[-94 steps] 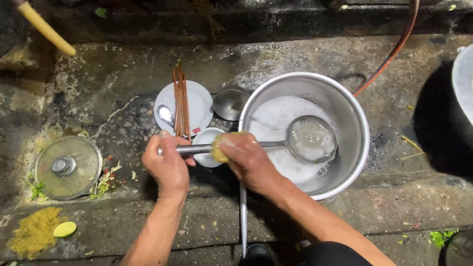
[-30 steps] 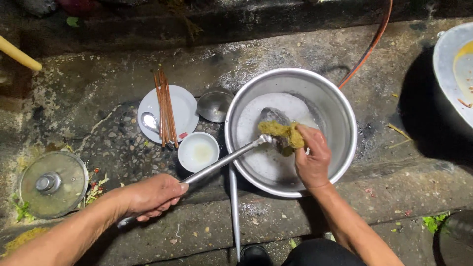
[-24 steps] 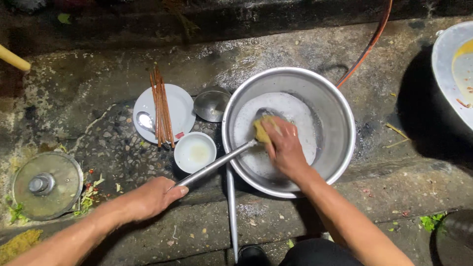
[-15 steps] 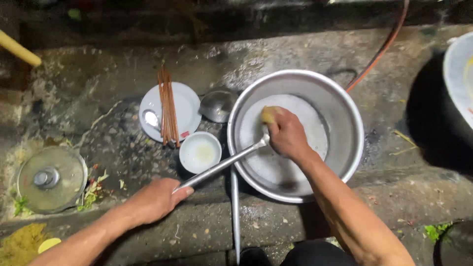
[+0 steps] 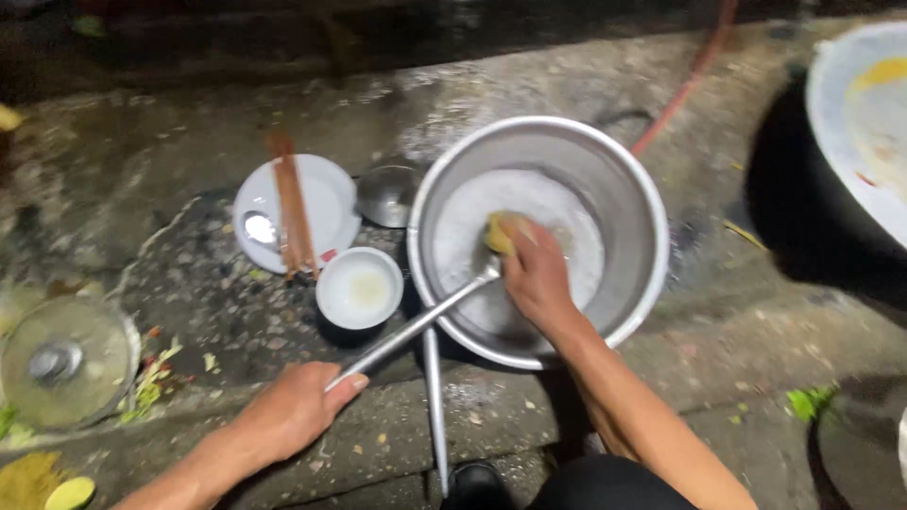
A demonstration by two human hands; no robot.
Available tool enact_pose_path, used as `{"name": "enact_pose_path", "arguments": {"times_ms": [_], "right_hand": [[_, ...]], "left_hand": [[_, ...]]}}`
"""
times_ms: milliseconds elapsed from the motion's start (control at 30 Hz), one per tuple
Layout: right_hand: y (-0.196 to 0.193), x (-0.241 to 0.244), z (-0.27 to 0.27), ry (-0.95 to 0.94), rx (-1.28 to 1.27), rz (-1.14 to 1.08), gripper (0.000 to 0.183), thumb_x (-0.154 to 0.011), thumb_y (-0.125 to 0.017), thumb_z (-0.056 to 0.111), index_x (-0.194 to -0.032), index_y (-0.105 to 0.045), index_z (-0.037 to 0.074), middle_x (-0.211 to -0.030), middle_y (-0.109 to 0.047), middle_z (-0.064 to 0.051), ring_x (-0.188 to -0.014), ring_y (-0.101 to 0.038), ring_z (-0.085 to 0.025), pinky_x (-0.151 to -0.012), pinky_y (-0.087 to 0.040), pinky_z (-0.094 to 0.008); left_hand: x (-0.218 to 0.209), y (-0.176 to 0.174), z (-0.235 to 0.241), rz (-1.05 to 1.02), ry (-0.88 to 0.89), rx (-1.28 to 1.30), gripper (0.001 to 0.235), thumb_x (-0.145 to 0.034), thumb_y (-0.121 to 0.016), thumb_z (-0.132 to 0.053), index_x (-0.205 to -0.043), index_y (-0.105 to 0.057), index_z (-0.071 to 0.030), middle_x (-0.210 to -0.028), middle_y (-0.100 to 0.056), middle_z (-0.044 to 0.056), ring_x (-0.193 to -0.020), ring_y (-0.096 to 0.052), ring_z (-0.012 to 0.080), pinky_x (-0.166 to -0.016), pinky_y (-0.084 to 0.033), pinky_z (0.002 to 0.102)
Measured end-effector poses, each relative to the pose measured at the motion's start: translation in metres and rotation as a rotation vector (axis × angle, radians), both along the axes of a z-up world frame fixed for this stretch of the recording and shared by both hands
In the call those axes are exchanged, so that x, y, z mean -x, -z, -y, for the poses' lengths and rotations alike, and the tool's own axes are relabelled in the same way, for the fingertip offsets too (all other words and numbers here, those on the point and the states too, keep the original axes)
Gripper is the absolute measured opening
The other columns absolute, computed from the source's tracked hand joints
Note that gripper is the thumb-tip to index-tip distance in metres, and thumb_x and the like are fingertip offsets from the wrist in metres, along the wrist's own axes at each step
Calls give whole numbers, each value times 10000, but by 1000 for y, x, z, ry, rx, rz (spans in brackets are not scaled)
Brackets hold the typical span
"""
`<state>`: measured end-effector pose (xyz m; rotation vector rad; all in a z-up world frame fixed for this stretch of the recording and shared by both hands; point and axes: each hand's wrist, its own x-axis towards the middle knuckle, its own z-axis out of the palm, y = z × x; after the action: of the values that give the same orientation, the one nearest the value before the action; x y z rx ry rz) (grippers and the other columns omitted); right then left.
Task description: The person washes various dishes and utensils in a metal basin filled with soapy water. They scrub small bowls, a plate, chopsticks, a ladle, and a large slotted spoon using a yellow sponge, then place the cleaned items on the wet concrete floor beside the basin.
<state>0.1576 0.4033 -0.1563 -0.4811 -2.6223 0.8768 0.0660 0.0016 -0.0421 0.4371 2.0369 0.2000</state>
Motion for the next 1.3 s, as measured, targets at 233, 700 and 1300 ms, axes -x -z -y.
{"name": "enact_pose_path", "arguments": {"times_ms": [233,700,1300], "right_hand": [[46,-6,-58,371,245,409,442,-1081,-478,398,-1380,-757,229,-1301,-809,-210,-1232,-719,-441,-1028,-520,-536],[-37,-51,-29,-226,-175,-16,901,-985,-858,165,-1785,-446,222,-1718,-542,-358,-1487,-561,-578,-1224,-509,-635],[-88,19,-106,-464,-229,-207,84,-1100,-748,54,-1167,-768,102,-926,-707,-79,-834,-640,-370,-830,-478,-480]], "left_hand": [[-4,-13,-4,-94,-20,17,613,-1134,-609,-708,-827,-606,-178,-795,-733,44,-734,-620,250,-708,-447,452],[17,-37,16,1085,-735,-194,688,-1245,-601,-586,-819,-486,-58,-570,-318,47,-370,-330,140,-270,-368,347],[69,-106,-13,-85,73,267,585,-1166,-537,-672,-1032,-755,-147,-995,-866,125,-867,-795,341,-807,-574,460]]}}
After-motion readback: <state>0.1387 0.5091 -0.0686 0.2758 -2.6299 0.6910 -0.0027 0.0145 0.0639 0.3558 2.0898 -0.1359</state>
